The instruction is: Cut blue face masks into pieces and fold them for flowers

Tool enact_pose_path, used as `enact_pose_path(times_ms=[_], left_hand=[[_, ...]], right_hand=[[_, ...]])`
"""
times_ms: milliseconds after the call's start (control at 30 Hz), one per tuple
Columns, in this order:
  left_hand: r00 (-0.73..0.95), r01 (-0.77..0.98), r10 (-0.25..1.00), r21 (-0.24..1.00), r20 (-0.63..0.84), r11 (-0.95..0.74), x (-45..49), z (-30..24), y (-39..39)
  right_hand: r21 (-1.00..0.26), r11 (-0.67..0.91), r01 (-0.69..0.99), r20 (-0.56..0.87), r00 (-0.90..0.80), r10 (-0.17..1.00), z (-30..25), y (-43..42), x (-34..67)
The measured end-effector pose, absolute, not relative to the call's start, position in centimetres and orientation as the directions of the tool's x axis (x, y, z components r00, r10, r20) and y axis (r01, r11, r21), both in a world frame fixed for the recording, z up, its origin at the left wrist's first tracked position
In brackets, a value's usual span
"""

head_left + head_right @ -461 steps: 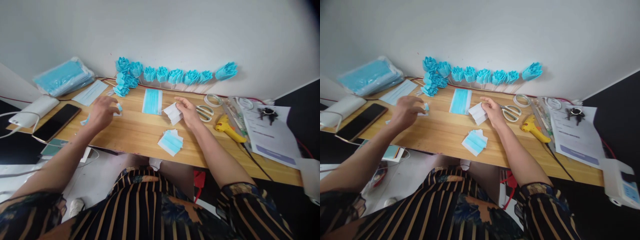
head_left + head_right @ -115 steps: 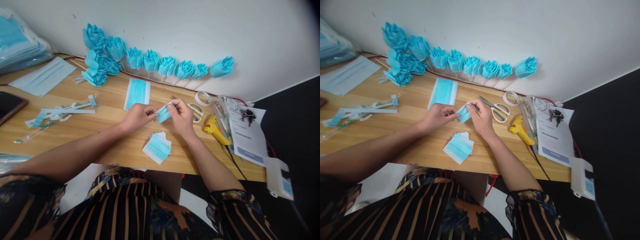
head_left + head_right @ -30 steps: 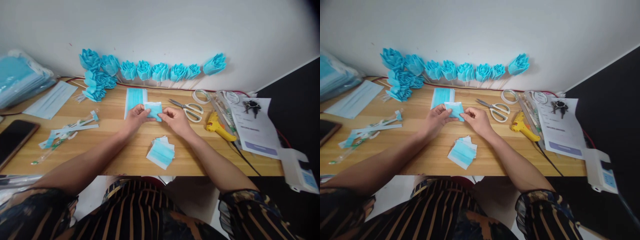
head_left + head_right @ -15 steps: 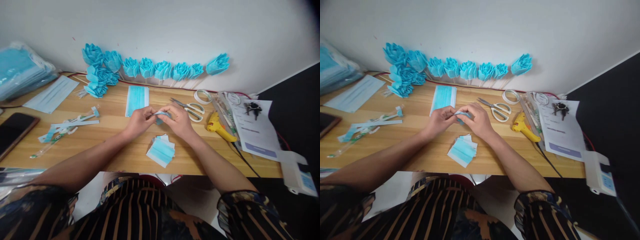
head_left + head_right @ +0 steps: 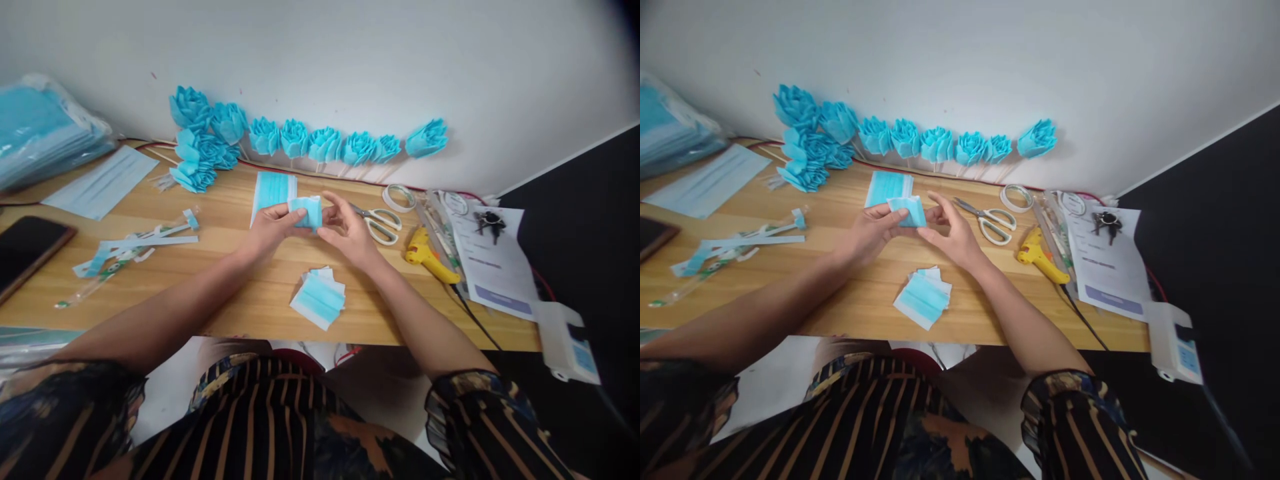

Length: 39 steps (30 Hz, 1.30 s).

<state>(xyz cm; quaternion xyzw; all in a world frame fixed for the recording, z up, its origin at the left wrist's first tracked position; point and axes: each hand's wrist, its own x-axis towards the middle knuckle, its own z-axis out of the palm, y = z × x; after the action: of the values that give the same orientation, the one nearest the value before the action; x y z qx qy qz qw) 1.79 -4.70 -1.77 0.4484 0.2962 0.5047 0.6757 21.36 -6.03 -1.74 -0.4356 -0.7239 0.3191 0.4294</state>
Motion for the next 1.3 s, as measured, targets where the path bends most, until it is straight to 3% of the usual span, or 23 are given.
enact_pose_path(times_ms=[300, 600, 867, 1300], left_hand=[[0.382, -0.374, 0.924, 0.918, 0.024, 0.131, 2.1, -2.1, -5.4], [0.345, -0.374, 0.936, 0.906, -0.064, 0.200, 2.0, -1.9, -5.0], [0.356, -0.484, 0.934, 0.855, 0.001, 0.184, 2.3, -2.3, -4.6], [0.290, -0.369, 0.951, 0.905, -0.105, 0.213, 2.4, -2.2, -4.7]], right_hand=[[-0.817, 0.387, 0.427, 0.325, -0.213, 0.921, -1.4, -6.5, 20.8], [-0.778, 0.489, 0.395, 0.443, -0.207, 0.872, -1.9, -5.7, 21.8], [-0.788, 0.437, 0.434, 0.415, -0.149, 0.897, -2.0, -5.9, 21.5], [-0.738, 0.475, 0.479, 0.447, -0.181, 0.876, -1.7, -6.4, 21.2]])
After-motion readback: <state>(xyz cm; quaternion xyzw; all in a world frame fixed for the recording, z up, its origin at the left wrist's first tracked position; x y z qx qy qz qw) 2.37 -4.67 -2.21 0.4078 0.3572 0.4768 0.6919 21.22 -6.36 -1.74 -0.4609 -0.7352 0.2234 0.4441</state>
